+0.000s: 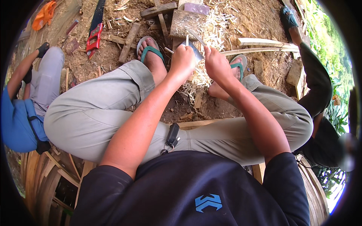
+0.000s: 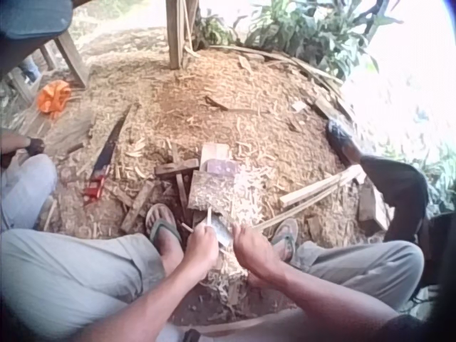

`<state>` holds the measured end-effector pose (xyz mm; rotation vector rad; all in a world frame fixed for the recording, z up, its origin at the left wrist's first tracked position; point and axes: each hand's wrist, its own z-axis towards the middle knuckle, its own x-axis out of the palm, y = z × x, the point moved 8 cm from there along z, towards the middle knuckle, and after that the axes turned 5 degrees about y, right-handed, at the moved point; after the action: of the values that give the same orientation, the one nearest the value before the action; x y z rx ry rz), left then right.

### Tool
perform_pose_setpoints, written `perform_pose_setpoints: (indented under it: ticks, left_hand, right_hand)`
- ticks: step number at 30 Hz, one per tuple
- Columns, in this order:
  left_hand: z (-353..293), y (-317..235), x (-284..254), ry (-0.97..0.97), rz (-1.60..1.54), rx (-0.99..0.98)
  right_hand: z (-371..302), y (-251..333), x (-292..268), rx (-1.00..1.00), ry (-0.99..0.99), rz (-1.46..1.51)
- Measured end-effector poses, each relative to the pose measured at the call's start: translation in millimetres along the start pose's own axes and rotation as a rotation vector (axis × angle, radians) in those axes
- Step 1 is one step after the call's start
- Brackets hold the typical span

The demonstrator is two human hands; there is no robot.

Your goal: The person sits on the ground and uses a knife to shave thin strips from a small piece of wood. They repeatedly scrape the blade along the wood to create fine shavings, occasionally pausing to inspect the piece.

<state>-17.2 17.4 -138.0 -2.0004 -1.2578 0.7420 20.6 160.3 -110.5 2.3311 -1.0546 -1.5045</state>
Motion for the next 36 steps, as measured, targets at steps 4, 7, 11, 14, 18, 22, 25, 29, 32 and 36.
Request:
perform_pose_setpoints:
  ticks: [4,7,11,14,18,22,25,29,32,36]
  left_hand:
    - [-2,-3,-2,-0.037,0.02,0.034]
    - [-5,-7,0,-0.006,0.018,0.028]
    - [-1,-2,-3,-0.053,0.086,0.039]
    - [3,0,-2,-0.048,0.141,0.05]
    - [2,-3,-1,-0.045,0.143,0.071]
    - [2,-1,0,-0.057,0.113,0.048]
    - [-1,-5,-3,-0.077,0.12,0.045]
    - [-10,-17,-2,-0.043,0.111,0.031]
    - [-8,-13,-4,-0.053,0.117,0.02]
    - [-12,-20,-3,-0.058,0.14,0.031]
  right_hand:
    - [-11,12,-3,-0.03,0.076,0.046]
    - [-22,15,-1,-0.114,0.079,0.028]
    - [-23,19,0,-0.093,0.104,-0.004]
    - [-20,14,5,-0.065,0.082,-0.02]
    - [-6,9,7,-0.027,0.07,0.0]
    - [-1,3,3,0.04,0.097,0.065]
    - [-14,11,2,-0.004,0.099,0.065]
    - [-24,15,2,-0.023,0.142,0.026]
    - [-19,12,7,-0.029,0.134,0.026]
    - [-7,7,10,0.008,0.064,0.036]
